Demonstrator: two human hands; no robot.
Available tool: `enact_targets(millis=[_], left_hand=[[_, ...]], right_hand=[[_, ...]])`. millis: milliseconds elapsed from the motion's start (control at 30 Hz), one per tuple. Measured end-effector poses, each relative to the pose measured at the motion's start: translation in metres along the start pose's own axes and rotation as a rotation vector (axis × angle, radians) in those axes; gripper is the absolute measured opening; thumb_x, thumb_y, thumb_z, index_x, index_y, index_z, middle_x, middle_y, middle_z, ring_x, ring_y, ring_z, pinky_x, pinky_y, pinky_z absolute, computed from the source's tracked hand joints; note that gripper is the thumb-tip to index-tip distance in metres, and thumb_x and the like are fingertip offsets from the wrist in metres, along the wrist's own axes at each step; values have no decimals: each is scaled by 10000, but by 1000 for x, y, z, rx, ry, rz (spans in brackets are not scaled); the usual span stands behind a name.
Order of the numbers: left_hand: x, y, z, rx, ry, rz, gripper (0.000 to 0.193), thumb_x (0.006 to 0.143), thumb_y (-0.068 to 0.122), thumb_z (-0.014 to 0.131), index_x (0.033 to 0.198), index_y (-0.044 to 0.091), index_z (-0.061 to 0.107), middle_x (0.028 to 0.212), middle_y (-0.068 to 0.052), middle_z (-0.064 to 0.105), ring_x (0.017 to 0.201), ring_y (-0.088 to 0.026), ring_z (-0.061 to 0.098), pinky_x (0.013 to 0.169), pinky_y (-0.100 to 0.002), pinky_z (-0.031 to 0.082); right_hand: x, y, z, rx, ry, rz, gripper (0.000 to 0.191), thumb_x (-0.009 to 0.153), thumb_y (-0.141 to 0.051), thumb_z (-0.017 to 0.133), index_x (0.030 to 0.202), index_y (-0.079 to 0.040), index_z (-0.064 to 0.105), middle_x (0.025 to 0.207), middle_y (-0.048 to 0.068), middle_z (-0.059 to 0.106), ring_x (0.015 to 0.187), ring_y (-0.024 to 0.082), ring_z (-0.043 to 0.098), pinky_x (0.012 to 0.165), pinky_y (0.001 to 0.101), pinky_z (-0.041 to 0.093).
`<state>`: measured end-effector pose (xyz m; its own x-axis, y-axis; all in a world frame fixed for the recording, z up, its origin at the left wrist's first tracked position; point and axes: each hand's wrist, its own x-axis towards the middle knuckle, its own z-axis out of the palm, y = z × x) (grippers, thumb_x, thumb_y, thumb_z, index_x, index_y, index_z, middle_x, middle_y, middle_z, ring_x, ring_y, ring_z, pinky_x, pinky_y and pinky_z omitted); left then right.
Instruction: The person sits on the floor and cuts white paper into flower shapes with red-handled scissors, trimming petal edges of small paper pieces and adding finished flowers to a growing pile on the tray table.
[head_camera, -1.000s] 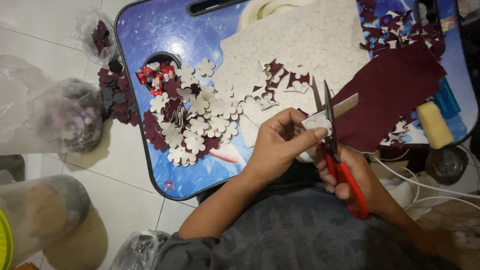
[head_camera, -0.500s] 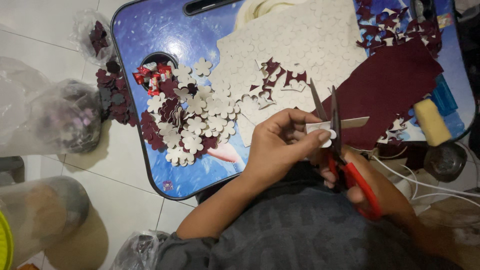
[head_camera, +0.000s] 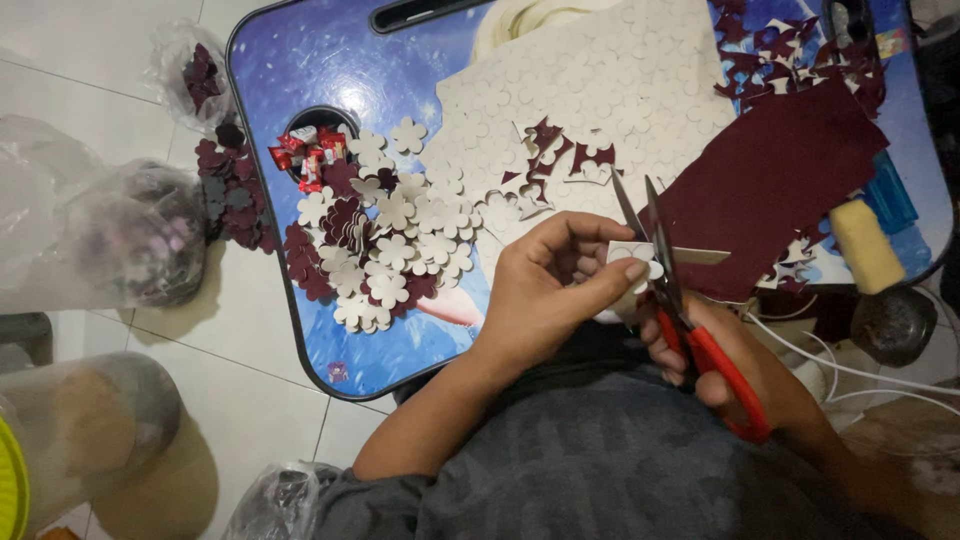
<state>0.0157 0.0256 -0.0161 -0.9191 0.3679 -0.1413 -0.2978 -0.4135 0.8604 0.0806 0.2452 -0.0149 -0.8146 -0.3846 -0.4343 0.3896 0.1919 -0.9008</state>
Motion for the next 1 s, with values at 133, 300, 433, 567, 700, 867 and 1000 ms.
enact_targets(millis=[133, 300, 433, 567, 700, 867, 1000], left_hand=[[0, 1, -4, 23, 11, -42, 272, 922, 20, 772, 1175, -20, 680, 1002, -61, 729, 875, -80, 678, 784, -221, 579], [1, 2, -9, 33, 23, 37, 286, 923, 15, 786, 1184, -23, 676, 1006, -46, 705, 886, -72, 649, 797, -215, 555], [1, 2, -13, 36, 50, 33, 289, 930, 16, 778, 1195, -32, 673, 976, -36, 690, 894, -71, 653, 805, -212, 562], [3, 4, -15, -8, 36, 32, 282, 938, 2, 758, 1196, -36, 653, 956, -52, 703, 876, -84, 671, 782, -220, 570], [3, 5, -18, 14, 49, 52, 272, 941, -7, 747, 1192, -39, 647, 941, -62, 708, 839, -99, 680, 760, -229, 573], [6, -1, -21, -8, 87, 98, 252, 949, -6, 748, 1176, -50, 647, 972, -79, 708, 882, -117, 692, 812, -259, 600], [7, -8, -16, -58, 149, 123, 261, 964, -2, 747, 1189, -54, 626, 1052, -104, 702, 958, -120, 690, 862, -262, 604]], right_hand=[[1, 4, -1, 34, -11, 26, 1116, 568, -994, 559, 1077, -1, 555, 730, 10, 470, 628, 109, 476, 532, 279, 450], [1, -2, -3, 31, -35, 41, 1086, 560, -995, 575, 1031, -17, 551, 700, -4, 449, 596, 94, 444, 511, 261, 419], [2, -5, -3, -30, -11, 76, 1078, 524, -1008, 550, 1008, -45, 566, 674, -14, 458, 543, 84, 456, 459, 256, 413], [3, -3, -5, -99, -30, 79, 1053, 524, -1009, 527, 967, -55, 565, 651, -20, 452, 511, 79, 447, 433, 259, 396], [3, 4, -10, -100, -58, -9, 1023, 582, -1010, 511, 965, -63, 572, 665, -35, 464, 535, 66, 460, 450, 248, 407], [4, 14, -12, -198, -52, -19, 960, 630, -997, 489, 907, -83, 585, 671, -45, 487, 544, 63, 479, 469, 248, 422], [4, 16, -11, -133, -67, 18, 945, 615, -958, 547, 947, -73, 566, 658, -28, 457, 525, 81, 451, 445, 272, 407]])
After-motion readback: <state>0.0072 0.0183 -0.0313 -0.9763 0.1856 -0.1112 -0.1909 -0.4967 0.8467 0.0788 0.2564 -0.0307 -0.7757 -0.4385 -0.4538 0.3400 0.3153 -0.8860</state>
